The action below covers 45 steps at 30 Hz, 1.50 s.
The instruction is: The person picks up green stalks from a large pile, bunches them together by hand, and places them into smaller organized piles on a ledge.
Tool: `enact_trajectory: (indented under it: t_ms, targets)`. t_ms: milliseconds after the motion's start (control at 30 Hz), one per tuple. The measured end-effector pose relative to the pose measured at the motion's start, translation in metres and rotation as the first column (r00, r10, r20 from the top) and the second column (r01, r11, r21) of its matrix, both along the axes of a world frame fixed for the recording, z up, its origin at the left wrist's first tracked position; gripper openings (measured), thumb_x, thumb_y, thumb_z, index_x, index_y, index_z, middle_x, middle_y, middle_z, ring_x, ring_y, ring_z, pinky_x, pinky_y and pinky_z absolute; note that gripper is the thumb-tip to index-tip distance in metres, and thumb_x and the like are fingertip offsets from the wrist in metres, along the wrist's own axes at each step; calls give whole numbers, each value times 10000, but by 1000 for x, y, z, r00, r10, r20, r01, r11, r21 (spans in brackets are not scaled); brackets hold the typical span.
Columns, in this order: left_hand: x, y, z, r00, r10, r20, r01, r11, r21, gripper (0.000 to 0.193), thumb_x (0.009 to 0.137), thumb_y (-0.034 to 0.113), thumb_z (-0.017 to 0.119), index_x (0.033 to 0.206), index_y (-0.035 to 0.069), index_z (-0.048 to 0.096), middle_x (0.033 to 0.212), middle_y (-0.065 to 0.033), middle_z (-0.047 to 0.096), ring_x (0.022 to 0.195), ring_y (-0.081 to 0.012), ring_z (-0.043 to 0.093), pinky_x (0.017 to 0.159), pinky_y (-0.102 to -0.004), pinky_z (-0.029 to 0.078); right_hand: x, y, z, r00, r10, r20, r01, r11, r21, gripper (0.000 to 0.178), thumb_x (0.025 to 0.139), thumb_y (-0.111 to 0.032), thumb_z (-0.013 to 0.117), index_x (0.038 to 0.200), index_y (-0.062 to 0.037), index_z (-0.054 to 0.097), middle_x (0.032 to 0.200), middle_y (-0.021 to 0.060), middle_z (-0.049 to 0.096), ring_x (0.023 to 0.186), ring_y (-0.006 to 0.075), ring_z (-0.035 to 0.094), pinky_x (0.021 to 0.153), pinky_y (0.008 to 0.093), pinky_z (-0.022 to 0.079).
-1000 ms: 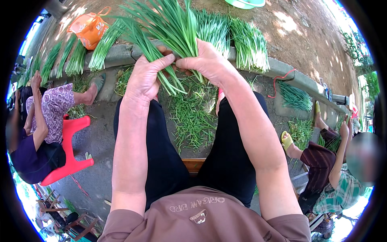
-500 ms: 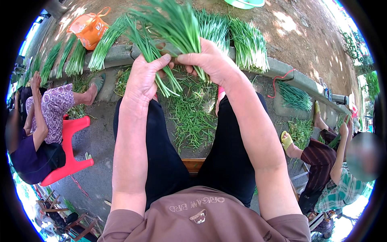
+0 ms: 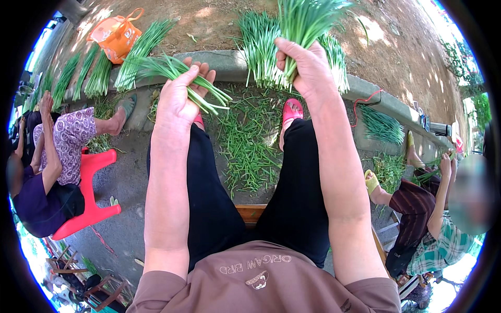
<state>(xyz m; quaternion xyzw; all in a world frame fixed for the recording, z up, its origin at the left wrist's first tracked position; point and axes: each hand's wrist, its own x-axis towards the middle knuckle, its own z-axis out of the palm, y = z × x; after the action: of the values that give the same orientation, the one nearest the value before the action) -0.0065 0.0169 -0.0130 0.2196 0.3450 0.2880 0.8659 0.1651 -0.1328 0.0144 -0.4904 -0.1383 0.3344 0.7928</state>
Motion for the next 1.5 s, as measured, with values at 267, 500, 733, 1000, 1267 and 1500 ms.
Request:
enact_trajectory:
  t_ms: [267,500,733,1000,1267,1500]
  targets:
    - [1,-7,1,994,-111,-16,112,987,112,340,811,-4,628,1118,67,499,898,-81,566,817,-196,581,750,-386,526,-28,13,1,938,341,69,-324,929,-176,363,690,-2,720,994,9,522,772,52,577,595,115,560,480,223,468]
    - [4,-6,-2,989,-133,63,121,979,167,289,800,13,652,1059,80,544,883,-42,585,780,-184,567,682,-350,508,-52,28,-8,783,469,409,-333,871,-362,477,667,-61,764,1072,-9,516,873,45,598,670,91,546,595,234,466]
    - [6,-10,4,993,-116,6,112,970,218,296,803,15,650,1077,44,541,984,-56,595,849,-191,572,732,-339,505,-55,28,-6,792,488,366,-365,860,-356,441,669,-58,716,1054,7,511,847,61,603,682,108,562,601,251,464]
    - [1,-13,14,976,-215,-39,216,925,314,386,796,-71,602,1155,21,494,1086,-109,581,992,-229,582,884,-361,488,-48,20,12,790,517,330,-365,829,-424,186,748,-73,617,904,6,554,664,35,582,571,88,542,513,233,424]
    - [5,-19,12,983,-173,-59,182,895,407,392,777,-71,625,1141,16,511,1056,-91,590,955,-204,591,854,-342,493,-49,21,3,811,526,255,-437,835,-333,214,755,-59,647,932,3,545,709,53,597,580,104,551,518,228,430]
    - [4,-19,15,982,-180,-50,185,897,402,394,785,-64,622,1154,8,505,1047,-93,586,931,-208,594,813,-340,508,-47,20,3,807,580,111,-556,810,-187,262,754,-31,641,993,10,542,776,76,612,610,116,576,526,224,446]
